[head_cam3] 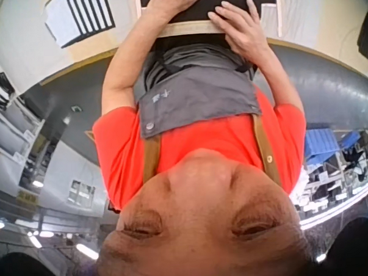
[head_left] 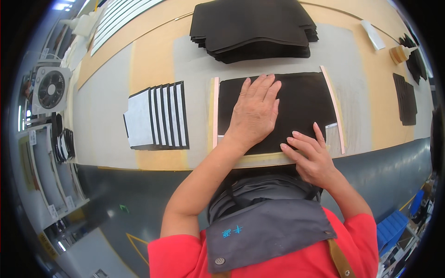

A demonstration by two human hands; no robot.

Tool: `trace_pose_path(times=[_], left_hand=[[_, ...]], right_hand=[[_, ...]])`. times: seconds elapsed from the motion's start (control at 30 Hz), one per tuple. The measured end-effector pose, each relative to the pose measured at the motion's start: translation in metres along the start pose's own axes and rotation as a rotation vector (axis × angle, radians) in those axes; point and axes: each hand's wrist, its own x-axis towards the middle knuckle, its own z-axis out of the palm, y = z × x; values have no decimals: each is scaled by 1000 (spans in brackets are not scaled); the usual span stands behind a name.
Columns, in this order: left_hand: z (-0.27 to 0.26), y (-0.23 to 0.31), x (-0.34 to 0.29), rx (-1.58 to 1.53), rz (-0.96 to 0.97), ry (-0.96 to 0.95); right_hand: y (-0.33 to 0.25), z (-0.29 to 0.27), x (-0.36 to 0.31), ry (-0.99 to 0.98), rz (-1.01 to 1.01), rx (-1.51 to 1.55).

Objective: The person assembles black rectangular components by hand on a workbench. They pick up a black sheet, place it on a template, and press it down to adhere it to a white backing. The person repeats this process for multiple units, stacking the finished items on the table.

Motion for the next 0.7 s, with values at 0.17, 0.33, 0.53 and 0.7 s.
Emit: trace_pose_path(times=[0.17, 0.33, 0.53, 0.7], left_hand=[[0, -2, -1, -21, -12, 18], [-3, -6, 0, -104, -65, 35], [-3, -19, -1, -418, -169, 192], [-17, -23, 1, -880, -416, 317]], right_hand=[[-1, -1, 1, 4, 4, -3], [-2, -3, 3, 3, 8, 1], [-2, -2, 4, 0, -7, 6], [-1, -2, 2, 7, -8, 7]])
